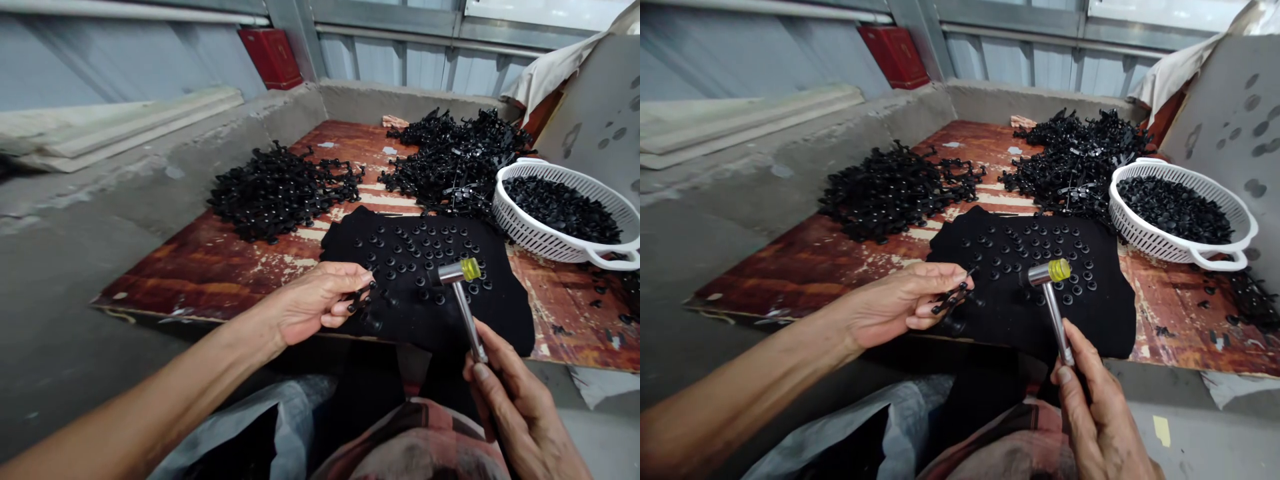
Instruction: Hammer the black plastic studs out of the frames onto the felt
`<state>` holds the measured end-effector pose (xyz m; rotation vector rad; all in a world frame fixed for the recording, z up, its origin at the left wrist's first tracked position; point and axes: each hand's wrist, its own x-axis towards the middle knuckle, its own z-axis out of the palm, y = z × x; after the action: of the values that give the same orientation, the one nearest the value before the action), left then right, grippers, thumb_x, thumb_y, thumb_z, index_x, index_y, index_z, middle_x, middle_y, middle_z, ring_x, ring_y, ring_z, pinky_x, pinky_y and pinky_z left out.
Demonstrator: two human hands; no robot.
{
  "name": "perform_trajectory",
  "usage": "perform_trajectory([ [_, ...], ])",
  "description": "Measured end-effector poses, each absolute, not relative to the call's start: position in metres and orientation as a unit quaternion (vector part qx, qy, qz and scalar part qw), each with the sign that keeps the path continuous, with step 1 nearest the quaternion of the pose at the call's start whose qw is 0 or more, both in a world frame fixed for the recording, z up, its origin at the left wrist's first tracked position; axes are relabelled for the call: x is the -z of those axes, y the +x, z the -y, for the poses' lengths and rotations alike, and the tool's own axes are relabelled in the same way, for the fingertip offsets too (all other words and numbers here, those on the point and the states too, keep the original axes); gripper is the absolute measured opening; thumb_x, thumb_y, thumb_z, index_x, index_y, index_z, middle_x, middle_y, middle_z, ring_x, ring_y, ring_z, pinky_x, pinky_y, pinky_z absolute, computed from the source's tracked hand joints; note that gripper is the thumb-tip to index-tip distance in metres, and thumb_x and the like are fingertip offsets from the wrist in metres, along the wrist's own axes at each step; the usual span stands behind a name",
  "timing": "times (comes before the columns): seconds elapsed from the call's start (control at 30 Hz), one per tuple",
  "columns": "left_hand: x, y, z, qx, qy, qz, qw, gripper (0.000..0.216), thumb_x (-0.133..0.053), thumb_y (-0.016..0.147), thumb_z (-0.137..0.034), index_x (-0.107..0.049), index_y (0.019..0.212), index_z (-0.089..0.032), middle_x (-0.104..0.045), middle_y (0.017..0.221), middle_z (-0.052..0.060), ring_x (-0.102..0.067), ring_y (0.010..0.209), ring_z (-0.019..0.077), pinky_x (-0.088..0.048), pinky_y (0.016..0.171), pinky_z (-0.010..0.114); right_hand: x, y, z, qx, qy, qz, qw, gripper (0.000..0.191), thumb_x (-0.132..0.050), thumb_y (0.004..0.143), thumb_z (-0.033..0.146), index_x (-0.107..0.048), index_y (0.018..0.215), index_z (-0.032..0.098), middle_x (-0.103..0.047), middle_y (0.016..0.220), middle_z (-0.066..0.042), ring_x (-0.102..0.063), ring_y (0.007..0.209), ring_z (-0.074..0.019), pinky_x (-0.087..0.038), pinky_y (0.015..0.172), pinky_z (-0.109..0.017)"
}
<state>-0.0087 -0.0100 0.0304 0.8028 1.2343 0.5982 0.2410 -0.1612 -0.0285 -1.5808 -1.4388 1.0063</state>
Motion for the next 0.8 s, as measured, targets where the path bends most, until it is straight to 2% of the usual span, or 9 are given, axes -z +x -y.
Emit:
perform_trajectory([
  [0.27, -0.032, -0.002, 0.006, -0.24, 0.429, -0.558, 0.669, 0.028, -0.08, 0.058, -0.032, -0.06, 0.066, -0.014, -0.048, 0.054, -0.005, -0.028, 0.038, 0.0014, -0.017, 0.036, 0.015, 0.034, 0.243, 0.159, -0.408, -0.61, 0.566, 0.375, 0.048, -0.049, 0.101, 0.037, -0.043, 0.149, 0.035, -0.055, 0.148, -0.004, -0.049, 0.137, -0.0213, -0.036, 0.113, -0.041],
  [0.53, -0.018, -0.005, 0.0, -0.17, 0.666, -0.56, 0.462, 0.03, -0.057, 0.076, -0.043, -0.059, 0.061, -0.017, -0.054, 0.055, 0.0, -0.036, 0.047, 0.0082, -0.026, 0.044, 0.02, 0.039, 0.243, 0.16, -0.407, -0.617, 0.554, 0.384, 0.047, -0.051, 0.1, 0.036, -0.047, 0.147, 0.033, -0.056, 0.147, -0.006, -0.047, 0.137, -0.0238, -0.037, 0.111, -0.042],
  [0.8, -0.02, -0.003, 0.001, -0.151, 0.69, -0.544, 0.452, 0.029, -0.053, 0.077, -0.041, -0.058, 0.059, -0.018, -0.053, 0.054, -0.001, -0.038, 0.049, 0.0104, -0.027, 0.046, 0.021, 0.036, 0.243, 0.158, -0.38, -0.62, 0.578, 0.372, 0.045, -0.05, 0.1, 0.032, -0.05, 0.145, 0.03, -0.061, 0.143, -0.005, -0.055, 0.132, -0.0229, -0.045, 0.107, -0.035],
])
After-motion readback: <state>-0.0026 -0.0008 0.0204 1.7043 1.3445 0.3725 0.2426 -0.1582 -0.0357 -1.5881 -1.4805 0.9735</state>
